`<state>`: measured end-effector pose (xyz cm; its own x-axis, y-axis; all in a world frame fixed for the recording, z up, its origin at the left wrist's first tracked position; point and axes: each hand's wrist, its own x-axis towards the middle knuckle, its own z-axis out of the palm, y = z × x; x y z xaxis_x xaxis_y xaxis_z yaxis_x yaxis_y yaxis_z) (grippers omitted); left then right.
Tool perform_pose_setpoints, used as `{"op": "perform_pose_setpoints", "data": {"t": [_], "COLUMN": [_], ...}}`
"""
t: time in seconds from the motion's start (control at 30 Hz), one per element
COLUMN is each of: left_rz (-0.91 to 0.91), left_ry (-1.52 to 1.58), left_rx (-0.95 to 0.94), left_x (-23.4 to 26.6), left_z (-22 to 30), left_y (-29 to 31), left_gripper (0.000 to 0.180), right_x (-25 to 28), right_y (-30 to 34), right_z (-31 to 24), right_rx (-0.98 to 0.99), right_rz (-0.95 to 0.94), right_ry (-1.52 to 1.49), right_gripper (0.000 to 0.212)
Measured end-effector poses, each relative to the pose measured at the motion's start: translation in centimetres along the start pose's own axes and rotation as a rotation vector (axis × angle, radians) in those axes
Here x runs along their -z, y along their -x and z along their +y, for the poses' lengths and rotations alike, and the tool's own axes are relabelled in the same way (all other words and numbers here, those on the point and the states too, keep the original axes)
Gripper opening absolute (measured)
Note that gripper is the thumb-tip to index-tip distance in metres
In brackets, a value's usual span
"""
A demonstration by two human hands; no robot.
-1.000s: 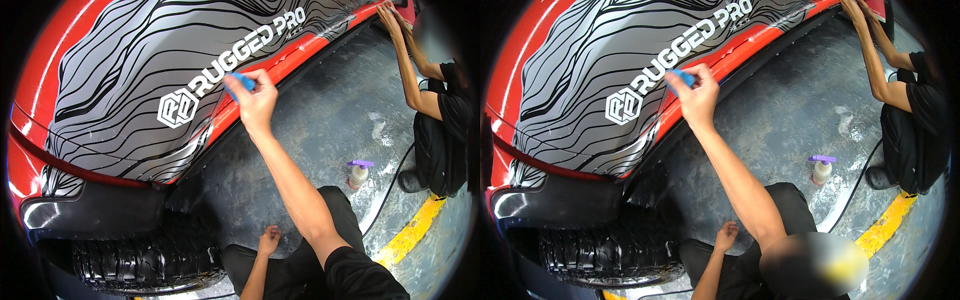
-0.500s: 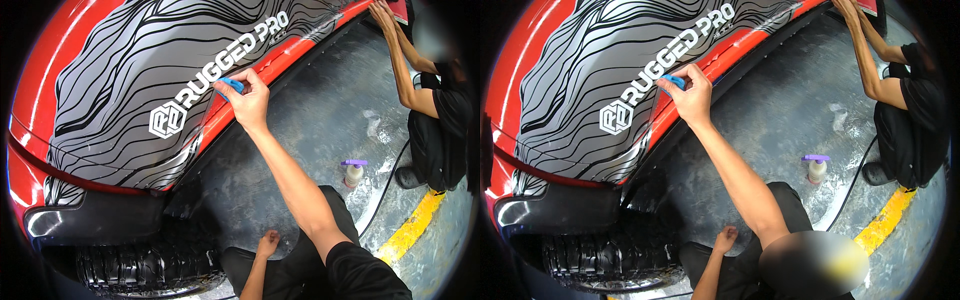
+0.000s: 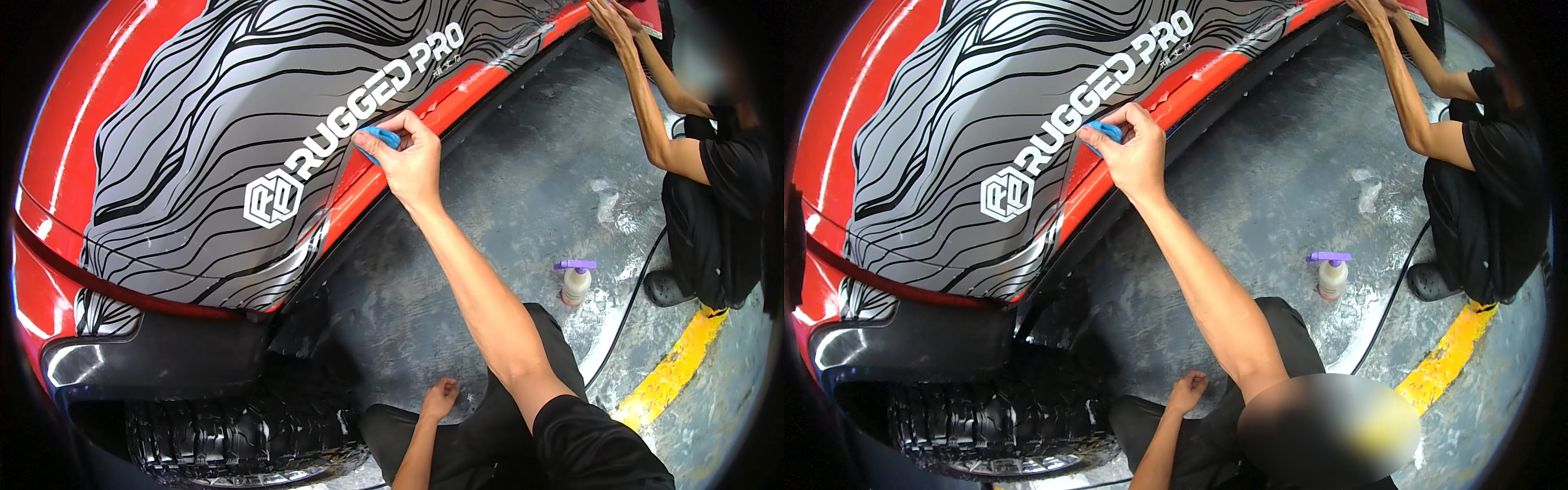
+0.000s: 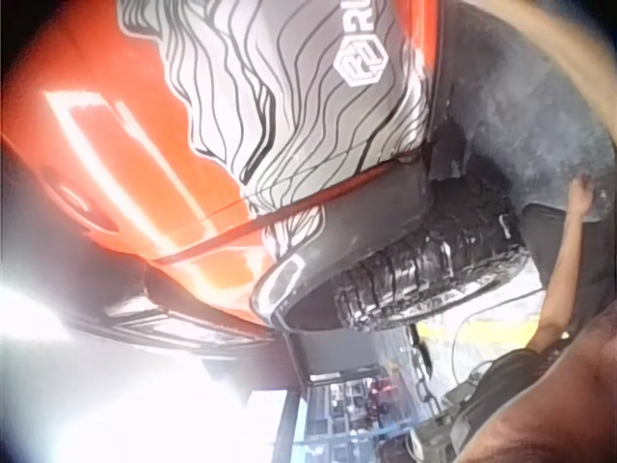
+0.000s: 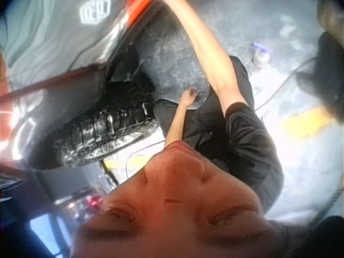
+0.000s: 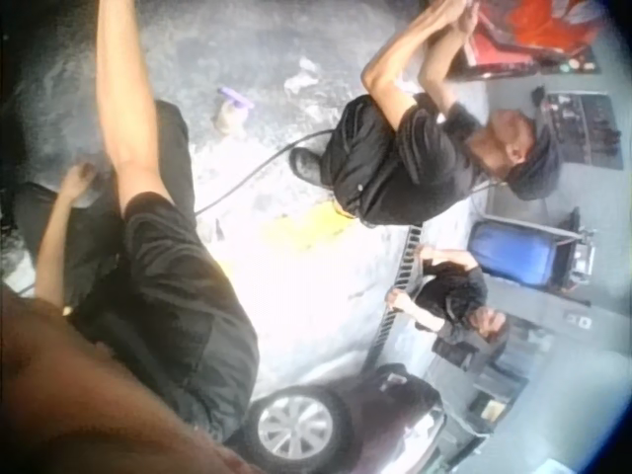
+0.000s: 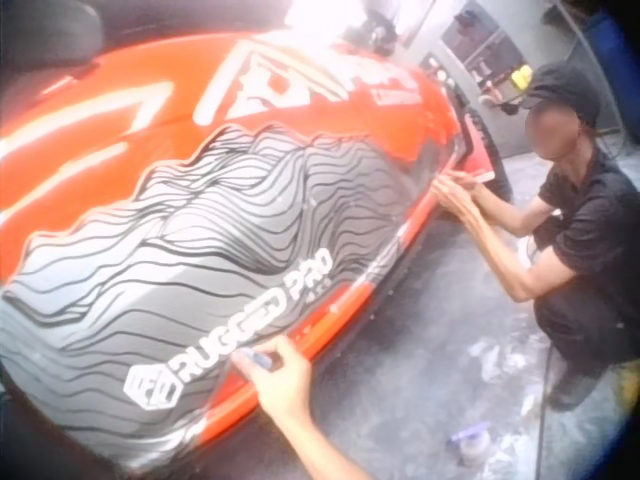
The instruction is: The person applies a patterned vinyl wrap to the side of a red vehicle. They use a blue squeegee to smooth the material and remove air bubbles, while another person assists by spraying a liquid solution onto the surface.
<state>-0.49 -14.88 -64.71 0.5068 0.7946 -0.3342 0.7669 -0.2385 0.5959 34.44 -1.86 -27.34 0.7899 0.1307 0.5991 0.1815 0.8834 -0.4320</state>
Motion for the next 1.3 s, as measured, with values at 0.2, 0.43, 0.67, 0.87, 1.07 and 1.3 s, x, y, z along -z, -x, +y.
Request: {"op": "perform_pose_setpoints", "data": {"t": [0.2, 0.43, 0.67, 0.87, 1.07, 1.3], "left_rz": [-0.035, -0.012, -0.001, -0.012, -0.06, -0.069], "left_ry": [0.063, 0.046, 0.037, 0.067, 0.024, -0.009], "left_rx": [0.0, -0.029, 0.016, -0.007, -0.001, 0.006], "left_x": [-0.3, -0.4, 0.2, 0.3, 0.2, -0.1], "left_z": [-0.7, -0.7, 0.8, 0.2, -0.1, -0.6], "left_y": [-0.2, -0.4, 0.0, 0.3, 0.3, 0.2], "left_gripper": [0.034, 0.034, 0.033, 0.031, 0.031, 0.033], "right_x": [0.8, 1.1, 0.4, -1.0, -2.0, -1.6], "right_y": [-0.3, -0.8, -0.8, -0.5, 0.0, -0.2], "right_z": [-0.9, -0.9, -1.1, 0.0, -1.0, -0.8], "right_rx": [-0.081, -0.091, -0.131, -0.011, -0.023, -0.034], "right_rz": [0.0, 0.016, 0.127, 0.224, 0.108, 0.079], "right_ry": [-0.066, -0.032, -0.034, 0.012, 0.01, 0.042], "right_gripper": [0.027, 0.028, 0.034, 0.038, 0.036, 0.038]}}
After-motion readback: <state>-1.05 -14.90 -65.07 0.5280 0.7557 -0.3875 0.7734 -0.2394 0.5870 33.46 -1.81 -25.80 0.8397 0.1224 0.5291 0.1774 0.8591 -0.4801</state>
